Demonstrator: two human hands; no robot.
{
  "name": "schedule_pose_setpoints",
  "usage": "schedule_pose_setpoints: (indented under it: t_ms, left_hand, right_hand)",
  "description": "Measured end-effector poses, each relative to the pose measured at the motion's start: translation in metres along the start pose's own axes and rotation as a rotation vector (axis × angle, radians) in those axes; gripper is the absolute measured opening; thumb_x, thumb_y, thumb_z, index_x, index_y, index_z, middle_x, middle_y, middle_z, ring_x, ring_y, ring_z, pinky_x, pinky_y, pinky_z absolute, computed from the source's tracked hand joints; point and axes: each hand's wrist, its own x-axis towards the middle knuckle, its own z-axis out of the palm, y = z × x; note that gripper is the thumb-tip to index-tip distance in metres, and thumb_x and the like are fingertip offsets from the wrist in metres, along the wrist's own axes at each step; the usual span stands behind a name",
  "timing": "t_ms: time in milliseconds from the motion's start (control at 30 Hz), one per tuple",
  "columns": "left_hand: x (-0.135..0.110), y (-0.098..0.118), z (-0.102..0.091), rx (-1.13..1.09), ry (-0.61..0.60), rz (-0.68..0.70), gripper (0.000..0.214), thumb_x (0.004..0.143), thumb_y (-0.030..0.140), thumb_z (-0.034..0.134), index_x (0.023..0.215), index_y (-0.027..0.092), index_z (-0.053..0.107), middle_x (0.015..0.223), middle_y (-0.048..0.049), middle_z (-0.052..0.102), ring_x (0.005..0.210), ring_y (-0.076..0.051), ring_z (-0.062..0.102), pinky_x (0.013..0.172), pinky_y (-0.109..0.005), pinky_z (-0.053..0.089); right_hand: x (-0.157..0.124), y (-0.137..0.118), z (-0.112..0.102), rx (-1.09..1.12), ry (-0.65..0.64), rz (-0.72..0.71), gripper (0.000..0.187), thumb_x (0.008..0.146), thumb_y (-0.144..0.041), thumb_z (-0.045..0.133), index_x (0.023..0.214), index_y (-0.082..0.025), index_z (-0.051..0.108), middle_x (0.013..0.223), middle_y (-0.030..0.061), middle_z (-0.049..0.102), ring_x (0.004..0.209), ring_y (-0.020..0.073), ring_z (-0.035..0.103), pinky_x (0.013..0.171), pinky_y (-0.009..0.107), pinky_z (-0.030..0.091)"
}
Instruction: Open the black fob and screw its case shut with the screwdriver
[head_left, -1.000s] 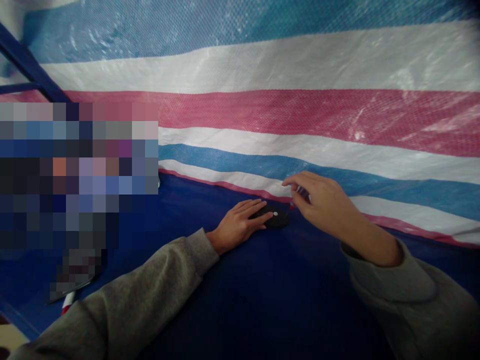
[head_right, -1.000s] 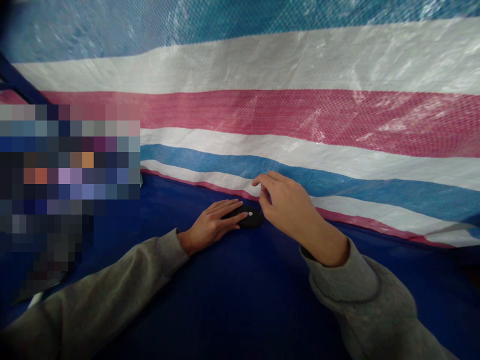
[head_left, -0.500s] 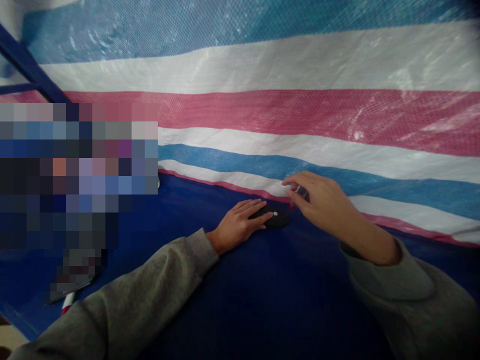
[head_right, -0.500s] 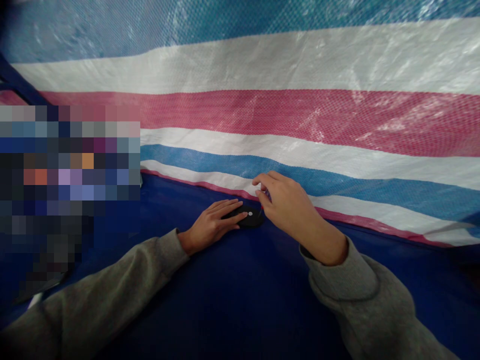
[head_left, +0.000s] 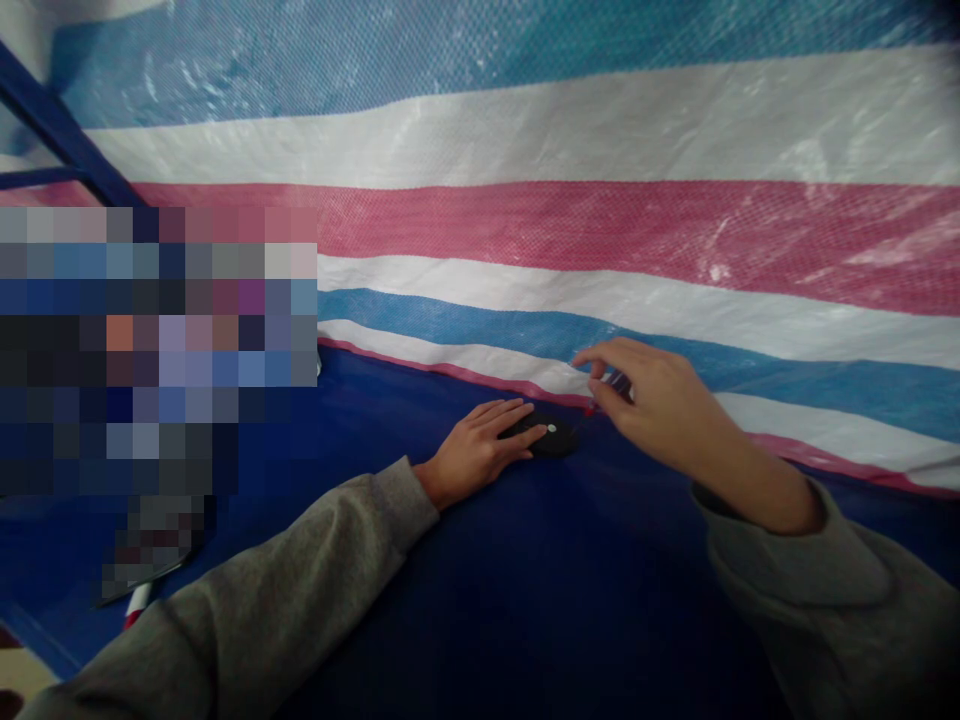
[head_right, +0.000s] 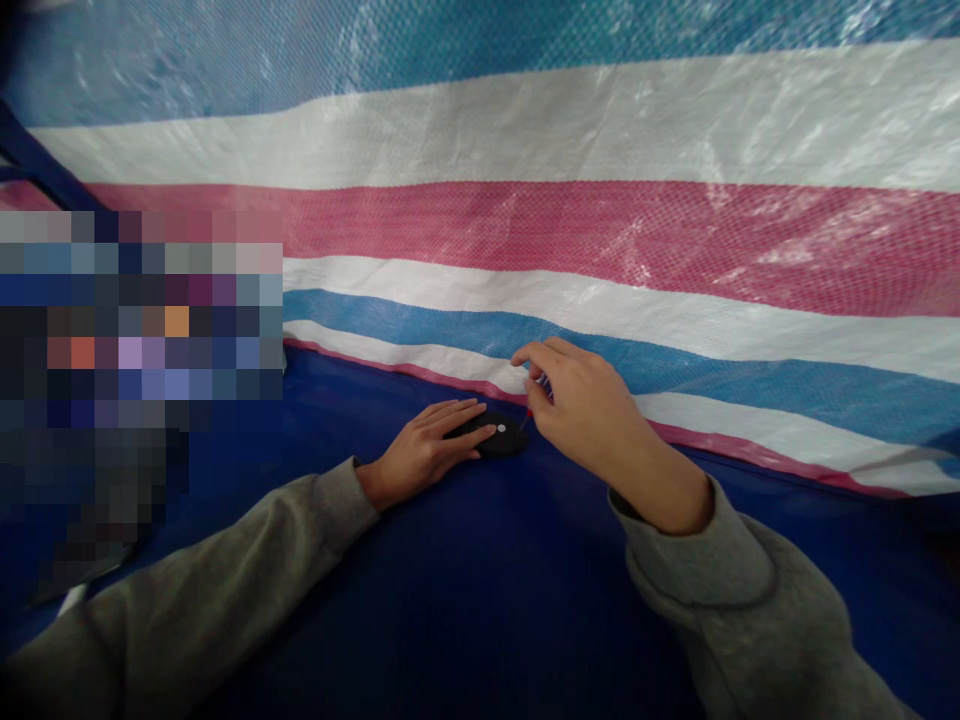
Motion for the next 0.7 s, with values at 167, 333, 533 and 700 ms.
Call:
schedule_pose_setpoints:
  t_ms: [167, 333, 533, 700]
  left_hand:
    - [-0.0003, -0.0001, 0.0011, -0.001, 0.005, -0.003, 0.036, 0.098, 0.037, 0.048, 0.131, 0.025, 0.056, 0.138, -0.0093, 0.055, 0.131, -0.023, 0.050, 0.107, -0.043, 0.046]
    - [0.0000, 0.0004, 0.0007, -0.003, 0.006, -0.003, 0.036, 0.098, 0.037, 0.048, 0.131, 0.025, 0.056, 0.138, -0.0100, 0.055, 0.132, -0.023, 0.050, 0.107, -0.043, 0.045]
    - [0.0010, 0.0013, -0.0014, 0.007, -0.014, -0.010, 0.036, 0.098, 0.037, 0.047, 0.130, 0.024, 0.057, 0.138, -0.0106, 0.055, 0.131, -0.023, 0.051, 0.107, -0.043, 0.046]
    - [0.0011, 0.0015, -0.0017, -0.005, -0.001, -0.007, 0.036, 0.098, 0.037, 0.048, 0.130, 0.024, 0.058, 0.137, -0.0107, 0.056, 0.131, -0.023, 0.051, 0.107, -0.043, 0.045]
  right_hand:
    - [-0.0009, -0.0013, 0.0031, -0.011, -0.068, 0.001, 0.032, 0.078, -0.011, 0.049, 0.105, -0.017, 0.066, 0.095, 0.0063, 0.066, 0.073, 0.0185, 0.062, 0.073, 0.034, 0.047]
    - [-0.0013, -0.0029, 0.0030, -0.029, -0.084, 0.004, 0.030, 0.085, -0.016, 0.045, 0.106, -0.018, 0.066, 0.094, 0.0067, 0.067, 0.078, 0.0206, 0.063, 0.074, 0.035, 0.046]
    - [-0.0020, -0.0035, 0.0051, 0.000, -0.060, -0.021, 0.026, 0.086, -0.019, 0.047, 0.103, -0.017, 0.066, 0.092, 0.0065, 0.068, 0.076, 0.0202, 0.063, 0.073, 0.034, 0.047]
    - [-0.0016, -0.0024, 0.0079, -0.015, -0.016, -0.036, 0.026, 0.086, -0.019, 0.047, 0.104, -0.018, 0.065, 0.094, 0.0072, 0.068, 0.080, 0.0208, 0.064, 0.075, 0.035, 0.047]
